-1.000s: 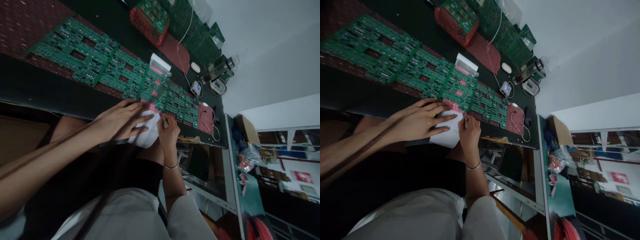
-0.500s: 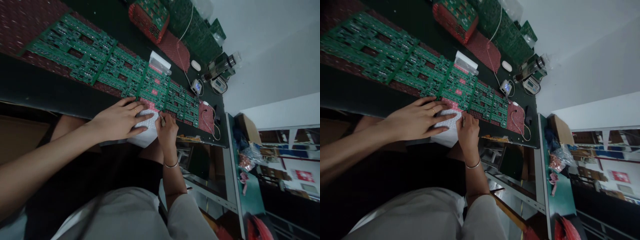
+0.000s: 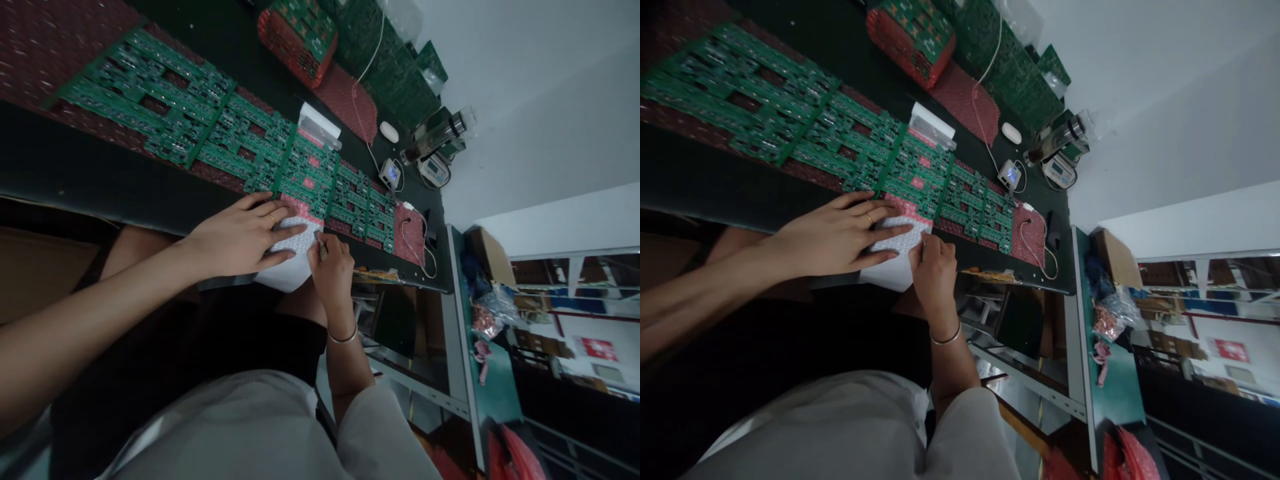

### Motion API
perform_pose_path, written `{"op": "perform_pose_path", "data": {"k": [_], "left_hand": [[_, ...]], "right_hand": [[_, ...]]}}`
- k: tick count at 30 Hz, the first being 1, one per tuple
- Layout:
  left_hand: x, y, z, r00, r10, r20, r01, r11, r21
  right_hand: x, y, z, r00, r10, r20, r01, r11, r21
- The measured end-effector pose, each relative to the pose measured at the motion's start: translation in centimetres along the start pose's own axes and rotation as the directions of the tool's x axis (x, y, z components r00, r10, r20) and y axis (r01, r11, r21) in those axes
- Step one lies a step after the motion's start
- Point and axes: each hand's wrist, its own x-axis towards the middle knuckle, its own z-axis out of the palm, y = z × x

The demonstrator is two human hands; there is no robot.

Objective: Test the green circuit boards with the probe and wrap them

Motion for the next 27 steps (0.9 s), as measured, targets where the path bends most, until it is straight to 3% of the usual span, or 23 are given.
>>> {"op": "perform_pose_path", "data": {"k": [5,27], "left_hand": [[0.2,0.3,-0.4,0.999,-0.01,0.03,0.009,1.0,0.028],[0.0,-0.1,0.4,0.999,-0.001,-0.04,0.001,1.0,-0.021]], "right_hand": [[-0.3,-0.1,-0.1,1.0,0.018,0.02,-0.018,1.0,0.01],[-3.4,-2.3,-2.0,0.994,0.049,0.101,-0.044,0.998,-0.054]]}}
